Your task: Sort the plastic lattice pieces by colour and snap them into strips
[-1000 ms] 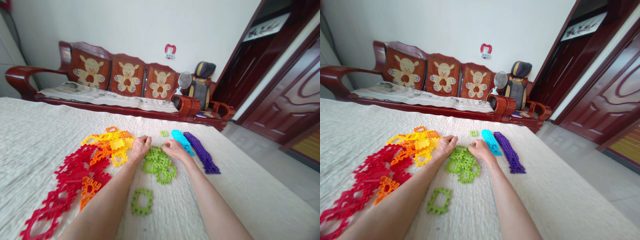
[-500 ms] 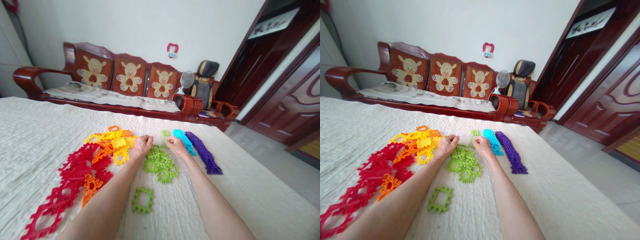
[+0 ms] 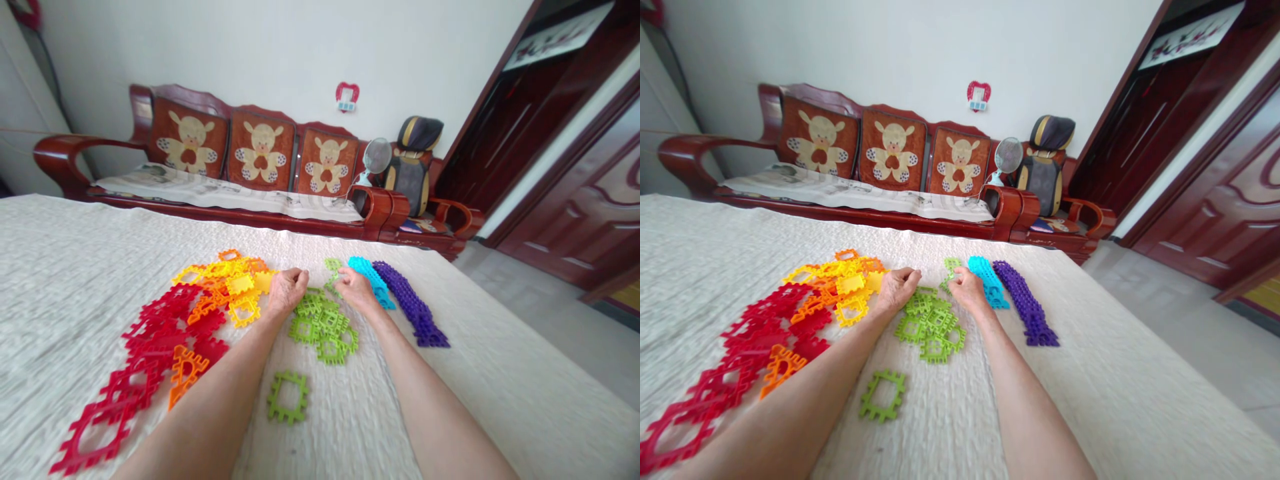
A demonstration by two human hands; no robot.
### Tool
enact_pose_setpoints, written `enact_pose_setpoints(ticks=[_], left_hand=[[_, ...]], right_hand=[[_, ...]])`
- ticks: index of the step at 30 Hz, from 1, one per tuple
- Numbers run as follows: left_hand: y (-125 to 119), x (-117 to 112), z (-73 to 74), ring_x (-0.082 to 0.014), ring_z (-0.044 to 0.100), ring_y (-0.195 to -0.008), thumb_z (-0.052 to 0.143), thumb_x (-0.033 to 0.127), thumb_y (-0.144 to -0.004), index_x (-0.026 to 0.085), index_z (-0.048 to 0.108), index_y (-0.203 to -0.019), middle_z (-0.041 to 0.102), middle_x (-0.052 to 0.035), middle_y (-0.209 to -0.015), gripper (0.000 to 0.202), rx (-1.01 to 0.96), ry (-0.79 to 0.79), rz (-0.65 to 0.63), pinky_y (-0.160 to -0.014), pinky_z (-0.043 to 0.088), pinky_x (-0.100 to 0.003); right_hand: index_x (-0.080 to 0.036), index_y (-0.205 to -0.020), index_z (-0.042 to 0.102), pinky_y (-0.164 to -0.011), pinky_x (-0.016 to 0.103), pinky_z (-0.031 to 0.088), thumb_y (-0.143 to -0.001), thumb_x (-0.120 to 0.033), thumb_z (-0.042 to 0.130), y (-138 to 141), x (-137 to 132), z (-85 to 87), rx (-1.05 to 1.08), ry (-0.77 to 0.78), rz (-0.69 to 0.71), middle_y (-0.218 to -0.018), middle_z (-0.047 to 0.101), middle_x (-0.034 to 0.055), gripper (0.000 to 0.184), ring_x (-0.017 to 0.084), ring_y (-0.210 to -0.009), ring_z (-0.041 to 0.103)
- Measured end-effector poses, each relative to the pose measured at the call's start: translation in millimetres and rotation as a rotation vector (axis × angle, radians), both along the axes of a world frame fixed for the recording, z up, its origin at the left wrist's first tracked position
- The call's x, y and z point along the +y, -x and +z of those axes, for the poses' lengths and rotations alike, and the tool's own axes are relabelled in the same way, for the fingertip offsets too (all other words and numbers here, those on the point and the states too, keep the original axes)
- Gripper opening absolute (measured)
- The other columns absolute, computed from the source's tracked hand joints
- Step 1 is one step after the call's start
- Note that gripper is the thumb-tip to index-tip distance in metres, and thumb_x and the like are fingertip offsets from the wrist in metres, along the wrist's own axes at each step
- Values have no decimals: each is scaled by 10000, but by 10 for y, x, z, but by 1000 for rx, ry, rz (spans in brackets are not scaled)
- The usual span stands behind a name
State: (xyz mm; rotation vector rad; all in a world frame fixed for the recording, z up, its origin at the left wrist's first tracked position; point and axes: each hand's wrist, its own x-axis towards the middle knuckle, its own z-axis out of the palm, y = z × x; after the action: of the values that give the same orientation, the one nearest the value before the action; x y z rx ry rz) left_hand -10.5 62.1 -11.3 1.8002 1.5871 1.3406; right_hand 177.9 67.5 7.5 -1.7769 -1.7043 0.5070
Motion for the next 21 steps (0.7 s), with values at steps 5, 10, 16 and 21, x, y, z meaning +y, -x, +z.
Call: enact_pose_setpoints(ticks=[5,10,16,21], left_hand=[[2,16,-13,-105,425,-535,436,419,-805,164,573,-552,389,33,-496,384,-27,16,14,-545,286,-243],[5,51,-47,-103,412,-536,430,432,-813,160,601,-579,412,34,-498,397,-58,20,34,-538,288,-239],[6,62,-56,-101,395,-534,439,434,-805,162,568,-550,387,35,-497,395,-88,-17,32,-537,281,-245],[7,60,-51,-101,382,-534,425,436,-809,162,556,-540,379,32,-497,405,-89,-12,21,-528,274,-241]], right_hand=[[-179,-782,723,-700,273,459,-766,-294,528,17,-60,89,-118,-42,82,-746,700,17,227,186,-742,637],[-186,-987,704,-913,308,436,-699,-167,568,73,-129,202,-179,-193,328,-1085,687,64,319,198,-1009,614],[-183,-1029,701,-929,304,422,-736,-131,540,156,-187,194,-247,-138,645,-1054,704,57,338,194,-994,613],[-171,-1050,694,-794,276,447,-861,-279,466,138,-121,156,-96,-183,369,-982,722,57,315,194,-894,630]])
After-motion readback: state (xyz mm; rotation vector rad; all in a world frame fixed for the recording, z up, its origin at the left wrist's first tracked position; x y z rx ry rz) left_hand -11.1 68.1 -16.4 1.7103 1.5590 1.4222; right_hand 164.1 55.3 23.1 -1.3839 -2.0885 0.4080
